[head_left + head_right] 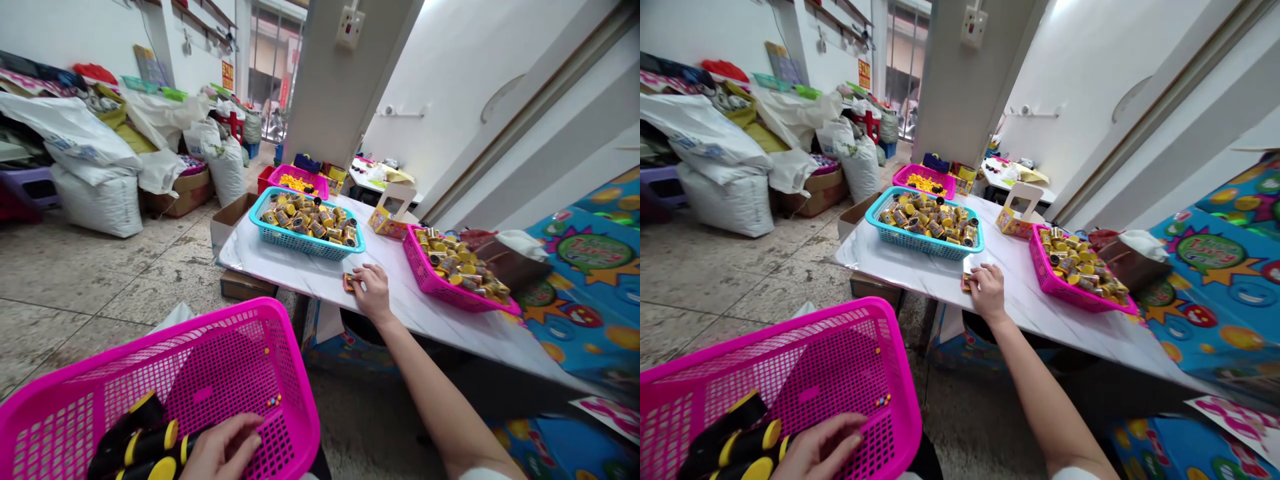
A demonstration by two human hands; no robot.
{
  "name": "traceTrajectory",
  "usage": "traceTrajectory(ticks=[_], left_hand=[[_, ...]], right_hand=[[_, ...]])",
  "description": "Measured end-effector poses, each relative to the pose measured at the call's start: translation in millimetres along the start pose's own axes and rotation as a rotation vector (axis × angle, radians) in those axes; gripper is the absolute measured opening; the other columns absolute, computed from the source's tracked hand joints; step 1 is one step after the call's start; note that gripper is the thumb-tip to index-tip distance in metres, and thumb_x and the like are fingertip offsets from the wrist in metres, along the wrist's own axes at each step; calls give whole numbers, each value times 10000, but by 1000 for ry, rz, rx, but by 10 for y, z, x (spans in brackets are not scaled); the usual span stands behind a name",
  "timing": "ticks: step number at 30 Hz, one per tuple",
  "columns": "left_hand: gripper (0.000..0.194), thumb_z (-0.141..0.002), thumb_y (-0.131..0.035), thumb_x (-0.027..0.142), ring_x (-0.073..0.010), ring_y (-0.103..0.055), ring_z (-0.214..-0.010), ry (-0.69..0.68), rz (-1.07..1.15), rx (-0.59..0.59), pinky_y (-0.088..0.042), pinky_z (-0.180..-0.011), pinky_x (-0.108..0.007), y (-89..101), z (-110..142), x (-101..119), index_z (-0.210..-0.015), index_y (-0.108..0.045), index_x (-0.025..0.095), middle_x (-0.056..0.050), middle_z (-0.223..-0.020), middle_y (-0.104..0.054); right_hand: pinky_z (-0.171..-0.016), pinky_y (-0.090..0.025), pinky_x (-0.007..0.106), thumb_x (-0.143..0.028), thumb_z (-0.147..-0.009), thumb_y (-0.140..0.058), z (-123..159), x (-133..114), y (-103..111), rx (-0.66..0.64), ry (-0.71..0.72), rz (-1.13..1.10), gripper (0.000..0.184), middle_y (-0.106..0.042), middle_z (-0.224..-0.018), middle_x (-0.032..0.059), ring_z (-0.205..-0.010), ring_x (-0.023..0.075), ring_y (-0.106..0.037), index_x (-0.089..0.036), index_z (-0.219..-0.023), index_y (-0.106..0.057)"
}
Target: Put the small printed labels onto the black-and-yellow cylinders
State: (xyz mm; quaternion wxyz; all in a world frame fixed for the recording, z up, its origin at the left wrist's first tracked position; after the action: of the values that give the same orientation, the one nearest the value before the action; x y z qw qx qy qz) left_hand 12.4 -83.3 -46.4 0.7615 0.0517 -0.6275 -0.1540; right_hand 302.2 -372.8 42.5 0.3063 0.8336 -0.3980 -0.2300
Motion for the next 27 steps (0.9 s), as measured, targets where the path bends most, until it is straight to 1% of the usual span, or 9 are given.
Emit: traceTrajectory(ticks=[5, 10, 12, 14, 16, 18, 20, 23, 27], left_hand=[[320, -902, -520, 461, -207, -648, -984, 11, 44, 88, -519, -883, -277, 108, 52, 254, -1045, -701, 239, -50, -1049, -710], [248, -882, -580, 392, -184, -642, -904, -10, 180, 226, -524, -837, -290, 416, 156, 498, -1009, -696, 213, -51, -977, -703], [257, -872, -602, 393, -167, -642, -810, 15, 334, 294, -531, -726, -263, 556, 199, 507, -997, -684, 184, -52, -880, -697], [260, -869, -615, 393, -143, -622, -721, 35, 481, 376, -506, -625, -231, 671, 228, 484, -977, -670, 163, -43, -802, -679], [243, -867, -627, 383, -118, -595, -676, 35, 564, 472, -474, -586, -207, 743, 233, 454, -946, -659, 155, -29, -775, -662], [238, -862, -634, 378, -110, -582, -674, 33, 573, 546, -461, -590, -202, 759, 217, 435, -925, -648, 149, -22, -773, -654], [240, -864, -619, 380, -127, -593, -715, 35, 493, 544, -474, -629, -224, 708, 200, 436, -926, -644, 149, -27, -794, -656], [237, -881, -575, 369, -171, -616, -812, 5, 197, 356, -496, -730, -291, 522, 217, 457, -979, -660, 170, -48, -895, -677], [306, -810, -682, 382, -258, -637, -893, -125, -285, -30, -488, -783, -355, 250, 317, 432, -1026, -690, 166, -98, -959, -697]], right_hand=[[-1040, -355, 485, -227, -843, -538, -10, 27, 37, -49, -33, 10, 89, -659, -895, 97, -1109, 278, -547, -204, -818, -620], [-893, -472, 452, -324, -762, -625, -99, 131, 234, 82, -229, -193, 143, -662, -896, 78, -937, 262, -626, -195, -824, -627], [-767, -510, 408, -332, -712, -687, -170, 15, 335, 164, -352, -334, 177, -646, -783, 50, -748, 227, -633, -201, -810, -621], [-676, -516, 356, -314, -680, -739, -226, -290, 432, 172, -440, -503, 200, -635, -731, 33, -652, 192, -616, -209, -793, -612], [-674, -529, 332, -300, -696, -747, -234, -763, 470, -22, -459, -710, 203, -658, -760, 30, -672, 180, -639, -211, -806, -602], [-703, -548, 346, -324, -744, -713, -171, -1305, 384, -450, -441, -921, 188, -684, -799, 35, -723, 190, -662, -208, -825, -590], [-705, -551, 336, -326, -748, -697, -54, -1778, 183, -785, -428, -1035, 194, -686, -816, 39, -740, 190, -662, -202, -855, -593], [-683, -542, 307, -256, -748, -657, 116, -2228, -232, -1025, -424, -1082, 238, -672, -831, 34, -730, 174, -650, -189, -968, -596], [-616, -515, 260, -168, -748, -628, 200, -2493, -674, -1252, -268, -948, 195, -649, -744, 4, -678, 153, -634, -176, -942, -609]])
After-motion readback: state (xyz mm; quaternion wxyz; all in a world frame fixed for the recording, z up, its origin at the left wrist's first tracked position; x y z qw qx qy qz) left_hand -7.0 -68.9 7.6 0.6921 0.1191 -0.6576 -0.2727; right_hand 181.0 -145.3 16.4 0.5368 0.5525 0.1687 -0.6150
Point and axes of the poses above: each hand's wrist, its own z-axis away from the middle knuckle, its own y-axis out of the back of the hand, x = y × z, the point moved 1 cm from there along -z, towards the middle knuckle
